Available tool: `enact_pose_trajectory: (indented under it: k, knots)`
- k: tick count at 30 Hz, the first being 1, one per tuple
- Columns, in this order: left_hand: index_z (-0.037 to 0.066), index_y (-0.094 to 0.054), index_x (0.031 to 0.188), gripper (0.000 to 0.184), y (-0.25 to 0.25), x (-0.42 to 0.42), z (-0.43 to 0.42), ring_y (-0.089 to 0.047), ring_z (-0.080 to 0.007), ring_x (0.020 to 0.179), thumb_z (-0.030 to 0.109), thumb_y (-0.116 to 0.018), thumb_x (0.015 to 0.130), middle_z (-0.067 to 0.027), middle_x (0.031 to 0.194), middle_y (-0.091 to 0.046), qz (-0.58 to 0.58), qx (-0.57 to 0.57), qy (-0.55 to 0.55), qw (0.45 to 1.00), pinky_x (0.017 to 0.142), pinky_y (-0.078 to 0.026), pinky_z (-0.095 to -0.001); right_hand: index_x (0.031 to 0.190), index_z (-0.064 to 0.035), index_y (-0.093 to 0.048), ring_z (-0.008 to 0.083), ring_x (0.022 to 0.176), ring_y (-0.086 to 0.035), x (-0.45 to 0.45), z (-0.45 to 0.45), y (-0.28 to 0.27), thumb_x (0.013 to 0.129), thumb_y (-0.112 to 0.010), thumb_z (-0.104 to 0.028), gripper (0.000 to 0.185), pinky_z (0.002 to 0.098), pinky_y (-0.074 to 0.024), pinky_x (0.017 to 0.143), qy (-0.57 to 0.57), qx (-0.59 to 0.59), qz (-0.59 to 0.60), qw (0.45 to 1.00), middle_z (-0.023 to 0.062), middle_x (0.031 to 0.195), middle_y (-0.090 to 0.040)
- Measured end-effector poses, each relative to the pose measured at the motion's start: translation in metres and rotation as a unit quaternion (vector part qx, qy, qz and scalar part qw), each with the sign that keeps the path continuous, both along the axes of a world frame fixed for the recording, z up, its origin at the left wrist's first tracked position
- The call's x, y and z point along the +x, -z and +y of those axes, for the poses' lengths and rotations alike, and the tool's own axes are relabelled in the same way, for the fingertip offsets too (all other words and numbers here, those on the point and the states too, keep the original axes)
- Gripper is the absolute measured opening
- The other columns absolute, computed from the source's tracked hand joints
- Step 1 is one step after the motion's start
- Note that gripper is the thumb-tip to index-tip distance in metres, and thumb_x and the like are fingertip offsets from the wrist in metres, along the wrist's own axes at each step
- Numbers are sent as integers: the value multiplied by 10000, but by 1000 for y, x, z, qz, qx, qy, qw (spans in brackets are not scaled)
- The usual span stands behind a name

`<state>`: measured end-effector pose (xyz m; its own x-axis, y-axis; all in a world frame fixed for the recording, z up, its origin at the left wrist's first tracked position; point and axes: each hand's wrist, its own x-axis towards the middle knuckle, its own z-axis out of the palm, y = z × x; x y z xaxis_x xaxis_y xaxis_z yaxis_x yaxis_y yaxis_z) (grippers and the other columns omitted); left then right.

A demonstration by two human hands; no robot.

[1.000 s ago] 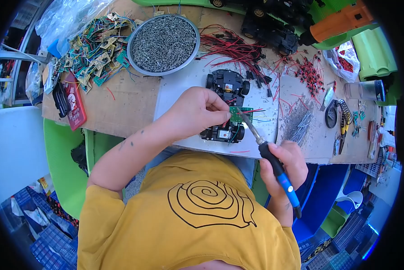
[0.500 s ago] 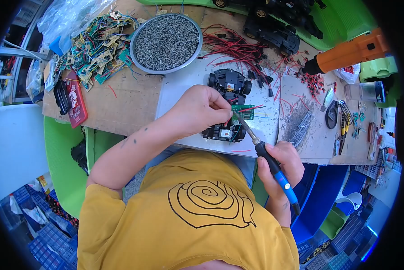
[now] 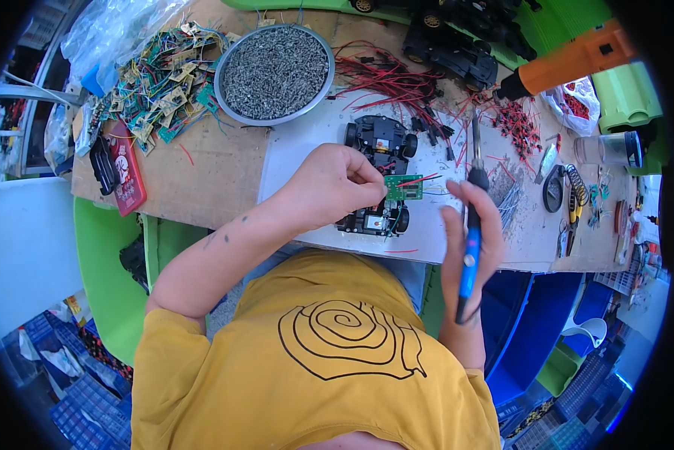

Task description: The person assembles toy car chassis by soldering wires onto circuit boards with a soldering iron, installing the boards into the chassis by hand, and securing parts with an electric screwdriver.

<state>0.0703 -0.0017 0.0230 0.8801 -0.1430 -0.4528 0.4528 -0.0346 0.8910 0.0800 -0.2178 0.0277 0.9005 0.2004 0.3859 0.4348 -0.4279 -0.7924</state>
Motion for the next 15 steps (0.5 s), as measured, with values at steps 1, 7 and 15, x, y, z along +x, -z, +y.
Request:
enact_pose_trajectory:
  k: [1,7,15]
  knots:
    - [-30,-685,862,153,-1,0,0,-598,-68,692,115,-701,814,-49,778,-683,0,3,-1,1000,648,-476,-216,1123,-20,-599,155,902,-642,5,5,1,763,-762,1,396,289,-510,817,-19,-49,-51,997,119,999,-667]
    - [-18,-687,875,154,-1,-2,0,-591,-66,677,127,-700,825,-39,771,-679,-18,13,-4,1000,636,-470,-215,1205,-62,-507,125,881,-628,9,18,14,759,-752,38,518,254,-509,778,-38,170,207,963,73,1040,-601]
    - [28,-705,920,229,-15,6,6,-591,-147,852,170,-772,753,-37,818,-663,-199,142,31,969,767,-461,-292,1237,-80,-495,117,801,-639,14,17,-1,753,-722,94,563,240,-524,706,-70,130,211,966,81,1071,-567]
